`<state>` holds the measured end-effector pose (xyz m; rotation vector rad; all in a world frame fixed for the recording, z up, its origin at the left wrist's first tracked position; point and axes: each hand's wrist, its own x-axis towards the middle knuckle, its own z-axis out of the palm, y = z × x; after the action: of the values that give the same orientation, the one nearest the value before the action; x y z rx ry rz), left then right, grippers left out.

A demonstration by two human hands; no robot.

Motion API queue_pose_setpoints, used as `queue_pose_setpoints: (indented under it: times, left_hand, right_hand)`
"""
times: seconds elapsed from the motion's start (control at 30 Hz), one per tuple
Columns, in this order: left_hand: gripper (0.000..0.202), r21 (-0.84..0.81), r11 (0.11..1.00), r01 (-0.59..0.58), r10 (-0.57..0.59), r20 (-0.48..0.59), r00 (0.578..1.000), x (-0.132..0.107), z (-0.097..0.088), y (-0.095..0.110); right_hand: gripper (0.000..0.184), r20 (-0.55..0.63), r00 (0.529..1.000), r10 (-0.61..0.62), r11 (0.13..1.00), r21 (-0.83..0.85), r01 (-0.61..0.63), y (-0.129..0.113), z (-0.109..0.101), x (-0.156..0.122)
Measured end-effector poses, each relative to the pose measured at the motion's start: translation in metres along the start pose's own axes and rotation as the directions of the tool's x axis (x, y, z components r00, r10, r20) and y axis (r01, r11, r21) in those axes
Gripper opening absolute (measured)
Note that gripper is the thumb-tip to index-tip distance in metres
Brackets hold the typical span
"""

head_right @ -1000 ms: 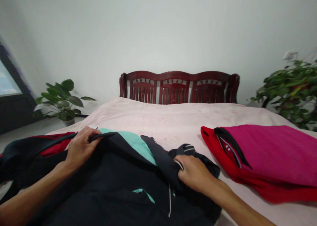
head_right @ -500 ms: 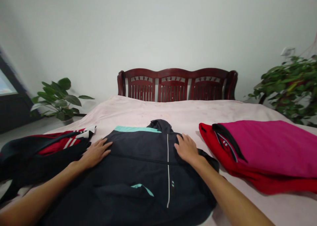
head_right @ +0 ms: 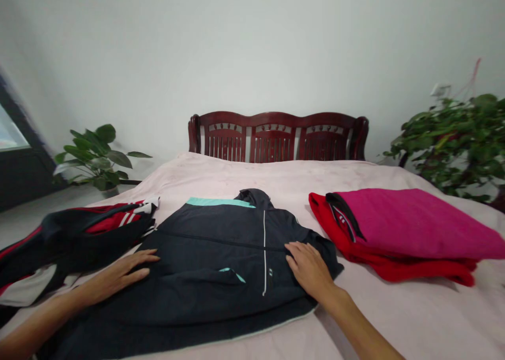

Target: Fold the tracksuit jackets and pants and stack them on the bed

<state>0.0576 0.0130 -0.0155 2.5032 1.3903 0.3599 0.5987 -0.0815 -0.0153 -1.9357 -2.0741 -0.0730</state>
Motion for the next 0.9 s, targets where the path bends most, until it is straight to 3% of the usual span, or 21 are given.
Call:
queue_pose_setpoints:
  times: [0.1, 0.2, 0.3, 0.43, 0.5, 0.57, 0.67, 0.77, 0.83, 0.9]
  left_hand:
    - [0.051, 0.023, 0.999, -0.027, 0.027, -0.012, 1.000, -0.039, 0.002, 0.002]
    - [0.038, 0.029, 1.000, 0.009, -0.006, -0.079, 0.997, -0.054, 0.004, 0.006]
    - [0.023, -0.016, 0.998, 0.063, -0.064, -0.099, 0.993, -0.051, -0.007, 0.014]
    - [0.029, -0.033, 0.993, 0.114, -0.118, -0.195, 0.974, -0.038, -0.046, 0.023]
    - [0.031, 0.022, 0.992, 0.121, -0.110, -0.280, 0.954, -0.028, -0.063, 0.027]
    - [0.030, 0.123, 0.982, 0.144, -0.095, -0.335, 0.937, -0.014, -0.068, 0.032]
    - [0.033, 0.208, 0.969, 0.134, -0.062, -0.322, 0.945, 0.012, -0.045, 0.045]
    - [0.043, 0.183, 0.983, 0.033, 0.011, -0.233, 0.973, 0.035, 0.004, 0.061]
    - [0.045, 0.211, 0.976, 0.049, -0.006, -0.199, 0.980, 0.043, 0.038, 0.070]
    - [0.046, 0.272, 0.957, 0.103, -0.042, -0.222, 0.974, 0.046, 0.065, 0.075]
  right_hand:
    - [0.040, -0.060, 0.997, -0.046, 0.996, 0.074, 0.051, -0.007, -0.005, -0.033]
    - [0.041, -0.063, 0.996, -0.060, 0.990, 0.127, 0.068, -0.005, -0.011, -0.057]
    - [0.044, -0.024, 0.997, -0.073, 0.986, 0.146, 0.076, 0.001, -0.015, -0.072]
    - [0.036, 0.026, 0.990, -0.135, 0.983, 0.130, 0.131, 0.000, -0.015, -0.079]
    - [0.033, 0.009, 0.991, -0.135, 0.983, 0.131, 0.132, -0.005, -0.017, -0.075]
    - [0.035, 0.015, 0.994, -0.112, 0.984, 0.138, 0.108, -0.012, -0.024, -0.063]
    - [0.042, 0.103, 0.994, -0.045, 0.987, 0.155, 0.028, -0.017, -0.036, -0.031]
    - [0.037, 0.157, 0.988, -0.008, 0.982, 0.186, -0.021, -0.012, -0.040, 0.017]
    - [0.027, 0.126, 0.992, 0.029, 0.979, 0.197, -0.054, -0.006, -0.037, 0.054]
    - [0.028, 0.086, 0.989, 0.118, 0.973, 0.190, -0.133, 0.000, -0.029, 0.091]
